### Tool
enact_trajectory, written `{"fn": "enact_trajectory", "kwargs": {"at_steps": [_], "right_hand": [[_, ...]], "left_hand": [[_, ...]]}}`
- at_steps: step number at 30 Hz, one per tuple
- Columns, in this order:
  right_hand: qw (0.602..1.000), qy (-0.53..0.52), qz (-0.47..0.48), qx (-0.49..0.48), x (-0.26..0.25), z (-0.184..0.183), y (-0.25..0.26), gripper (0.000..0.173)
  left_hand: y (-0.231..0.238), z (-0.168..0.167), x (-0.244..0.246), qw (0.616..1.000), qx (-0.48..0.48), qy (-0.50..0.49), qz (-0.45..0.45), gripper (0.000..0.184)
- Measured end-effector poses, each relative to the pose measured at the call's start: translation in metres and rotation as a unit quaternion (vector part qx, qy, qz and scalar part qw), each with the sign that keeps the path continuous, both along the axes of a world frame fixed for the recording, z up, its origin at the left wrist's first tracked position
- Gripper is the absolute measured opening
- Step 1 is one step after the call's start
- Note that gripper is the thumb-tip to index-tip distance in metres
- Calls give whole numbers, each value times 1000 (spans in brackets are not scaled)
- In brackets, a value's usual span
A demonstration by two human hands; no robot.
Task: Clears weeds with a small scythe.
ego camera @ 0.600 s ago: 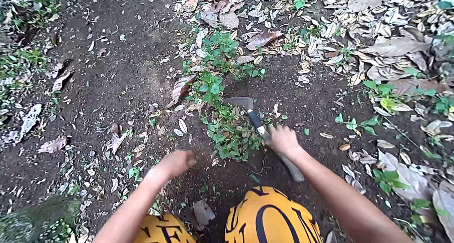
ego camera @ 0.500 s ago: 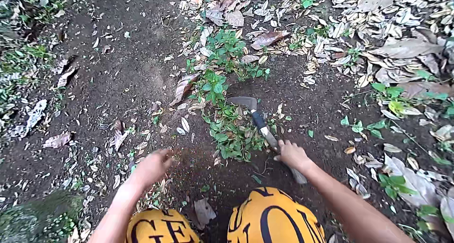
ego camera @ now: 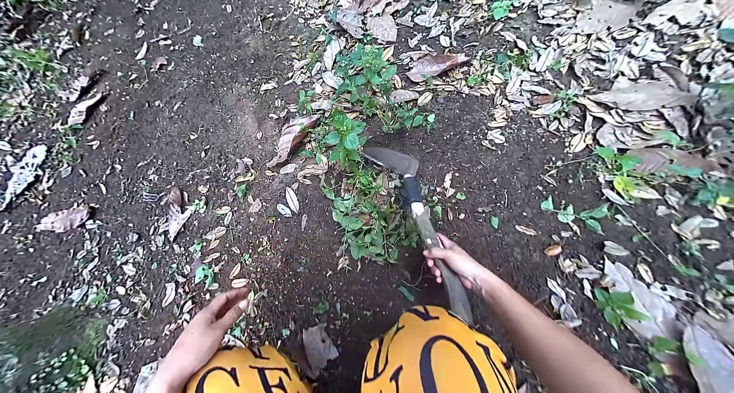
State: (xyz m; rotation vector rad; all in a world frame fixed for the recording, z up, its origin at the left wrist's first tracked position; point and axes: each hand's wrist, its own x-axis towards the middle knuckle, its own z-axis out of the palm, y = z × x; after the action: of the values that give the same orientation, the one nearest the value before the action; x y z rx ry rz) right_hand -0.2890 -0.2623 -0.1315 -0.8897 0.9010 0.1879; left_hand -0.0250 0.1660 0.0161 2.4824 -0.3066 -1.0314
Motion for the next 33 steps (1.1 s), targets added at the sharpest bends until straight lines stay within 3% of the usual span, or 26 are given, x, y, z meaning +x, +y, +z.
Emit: {"fn": "enact_trajectory", "kwargs": {"at_steps": [4, 7, 9, 11, 13, 15, 18, 22, 24, 25, 27, 30, 33], "right_hand": [[983, -20, -119, -141, 45, 29, -56, 33], [952, 5, -231, -202, 106, 33, -112, 41], [941, 42, -253, -220, 137, 27, -133, 45], [948, 93, -159, -258, 143, 4, -130, 55], [952, 132, 7, -277, 125, -22, -106, 59], [938, 159, 121, -283, 106, -19, -87, 58], [952, 135, 84, -260, 103, 2, -92, 49], [959, 86, -121, -240, 135, -3, -109, 48], [961, 73, -156, -218, 140, -14, -100, 50], [967, 67, -117, -214, 131, -24, -87, 52], [972, 74, 48, -220, 100, -39, -49, 62], [932, 120, 254, -228, 56, -36, 7, 64], [950, 111, 205, -206, 45, -14, 10, 54]], "left_hand": [[15, 1, -2, 999, -15, 35, 37, 42], [17, 1, 1, 998, -5, 25, 57, 42], [17, 0, 2, 998, -3, 15, 59, 43], [15, 0, 0, 998, -3, 17, 57, 43], [16, 2, -2, 998, -4, 20, 54, 42], [18, 4, -4, 998, -9, 20, 53, 43], [19, 3, -5, 998, -10, 20, 57, 43], [18, 3, -5, 999, 4, 14, 50, 43], [19, 1, -5, 999, 8, 13, 43, 43], [18, 1, -6, 999, 7, 16, 38, 42], [14, 1, -4, 999, 7, 19, 29, 43], [14, 2, -4, 999, 10, 17, 33, 43], [12, 2, -3, 999, 11, 23, 29, 42]]}}
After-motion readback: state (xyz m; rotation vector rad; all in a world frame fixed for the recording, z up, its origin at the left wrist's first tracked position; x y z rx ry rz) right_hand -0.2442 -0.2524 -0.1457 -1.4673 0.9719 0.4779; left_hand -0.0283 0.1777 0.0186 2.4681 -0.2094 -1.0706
